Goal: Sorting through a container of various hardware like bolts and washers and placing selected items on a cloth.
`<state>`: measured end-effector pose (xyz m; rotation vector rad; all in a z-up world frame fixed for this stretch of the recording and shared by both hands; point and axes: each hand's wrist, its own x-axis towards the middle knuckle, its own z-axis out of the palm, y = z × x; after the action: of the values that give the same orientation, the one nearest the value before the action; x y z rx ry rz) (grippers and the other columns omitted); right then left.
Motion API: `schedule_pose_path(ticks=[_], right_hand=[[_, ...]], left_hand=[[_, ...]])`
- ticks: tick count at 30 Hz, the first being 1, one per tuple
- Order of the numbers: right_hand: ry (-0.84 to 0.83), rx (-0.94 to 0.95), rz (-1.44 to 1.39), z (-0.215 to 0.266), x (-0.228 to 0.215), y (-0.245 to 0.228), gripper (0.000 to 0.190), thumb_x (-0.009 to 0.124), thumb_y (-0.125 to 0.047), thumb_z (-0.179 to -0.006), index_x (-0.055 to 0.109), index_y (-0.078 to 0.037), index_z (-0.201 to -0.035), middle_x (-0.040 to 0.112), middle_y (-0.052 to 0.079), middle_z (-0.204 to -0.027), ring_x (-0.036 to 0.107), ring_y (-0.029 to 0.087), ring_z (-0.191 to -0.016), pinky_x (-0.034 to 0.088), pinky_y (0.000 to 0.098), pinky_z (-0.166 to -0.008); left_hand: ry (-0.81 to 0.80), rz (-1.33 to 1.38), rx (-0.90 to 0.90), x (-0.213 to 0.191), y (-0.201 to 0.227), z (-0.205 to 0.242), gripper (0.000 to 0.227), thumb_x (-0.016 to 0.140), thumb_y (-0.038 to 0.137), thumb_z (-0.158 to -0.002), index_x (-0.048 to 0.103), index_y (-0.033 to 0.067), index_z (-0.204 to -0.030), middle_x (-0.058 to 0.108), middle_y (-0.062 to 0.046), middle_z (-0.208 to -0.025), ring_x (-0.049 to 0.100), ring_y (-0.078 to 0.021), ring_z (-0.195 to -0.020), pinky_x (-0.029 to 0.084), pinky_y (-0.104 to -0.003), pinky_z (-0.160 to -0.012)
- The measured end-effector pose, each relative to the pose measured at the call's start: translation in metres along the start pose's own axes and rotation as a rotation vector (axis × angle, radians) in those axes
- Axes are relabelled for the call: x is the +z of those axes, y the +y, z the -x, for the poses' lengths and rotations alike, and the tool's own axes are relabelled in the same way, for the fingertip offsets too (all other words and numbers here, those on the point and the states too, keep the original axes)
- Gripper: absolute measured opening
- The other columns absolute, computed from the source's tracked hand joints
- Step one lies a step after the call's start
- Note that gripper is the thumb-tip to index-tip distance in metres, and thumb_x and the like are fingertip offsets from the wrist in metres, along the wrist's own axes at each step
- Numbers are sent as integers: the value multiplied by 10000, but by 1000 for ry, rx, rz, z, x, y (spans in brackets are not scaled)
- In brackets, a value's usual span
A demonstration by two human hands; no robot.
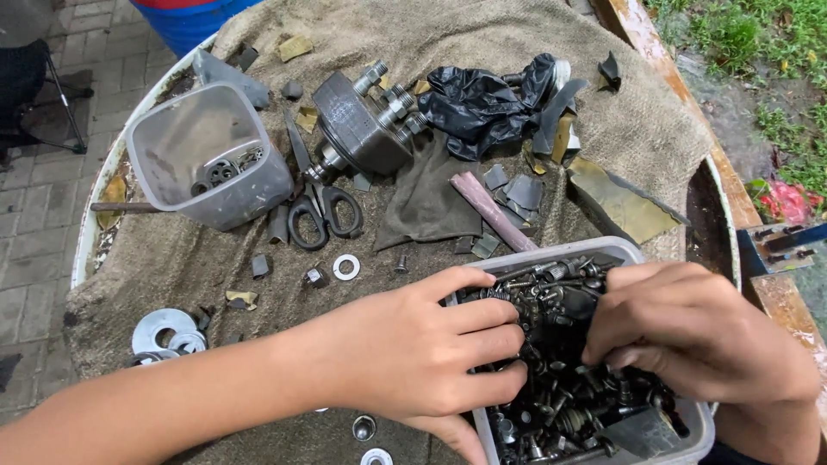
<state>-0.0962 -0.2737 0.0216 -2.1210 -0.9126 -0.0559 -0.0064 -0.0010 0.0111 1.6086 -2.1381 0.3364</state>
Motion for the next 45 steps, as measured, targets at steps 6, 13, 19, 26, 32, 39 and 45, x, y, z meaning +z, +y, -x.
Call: schedule_pose_path(ticks=[6, 13, 19, 26, 32, 39, 45], right_hand=[[159, -67, -226, 3, 0, -5, 273, 506, -210, -988, 695, -49, -875, 823, 150, -918, 863, 239, -739, 694, 384, -734], [90, -63, -175, -2, 1, -7, 274, 509, -266, -1010, 686, -65, -951, 826, 67, -912, 848, 188, -753, 626, 321, -687], [349, -74, -76, -25, -6, -15, 200, 541, -178, -919, 618, -23, -819, 769, 129, -721, 832, 206, -606, 622, 293, -576], [-70, -147, -41, -79, -27, -17, 322, 334, -159, -1025, 612, -23, -937, 687, 101, -879, 624, 251, -694, 510, 350, -641], [-271, -289, -161, -85, -14, 0, 435, 206, -149, -1093, 584, 65, -1076, 579, 168, -937, 534, 352, -742, 451, 427, -690], [-406, -135, -178, -71, -15, 12, 377, 227, -152, -1068, 564, 15, -1031, 613, 145, -954, 572, 327, -781, 464, 384, -647], [-393, -49, -152, -66, -22, 19, 472, 160, -229, -1064, 584, -25, -1026, 583, 132, -850, 539, 333, -699, 450, 378, -605]], left_hand=[[-12, 17, 3, 1, -2, -3, 611, 339, 588, -1020, 655, 64, -1022, 624, -123, -990, 629, -326, -1002, 476, -499, -996], [35, 26, 51, 3, -3, -4, 596, 297, 473, -1109, 688, 31, -1029, 655, -142, -999, 644, -310, -960, 447, -401, -810], [80, 39, 103, -3, -6, -1, 465, 334, 256, -1173, 619, 70, -856, 652, -147, -988, 639, -320, -923, 470, -392, -822], [-32, -371, 247, -10, -17, 11, 267, 381, 135, -1117, 640, 180, -1070, 647, 1, -1073, 627, -113, -998, 515, -206, -859], [14, -588, 336, 0, -25, 16, 167, 508, 183, -1087, 675, 178, -1083, 627, 72, -1101, 596, -15, -1013, 471, -149, -793], [-54, -811, 498, 4, -33, 19, 137, 480, 141, -1054, 563, 88, -1149, 555, 29, -1176, 503, -89, -1071, 376, -206, -782], [-131, -801, 556, 5, -33, 26, 242, 407, 99, -1021, 528, 74, -1229, 537, -7, -1250, 494, -116, -1123, 372, -222, -822]])
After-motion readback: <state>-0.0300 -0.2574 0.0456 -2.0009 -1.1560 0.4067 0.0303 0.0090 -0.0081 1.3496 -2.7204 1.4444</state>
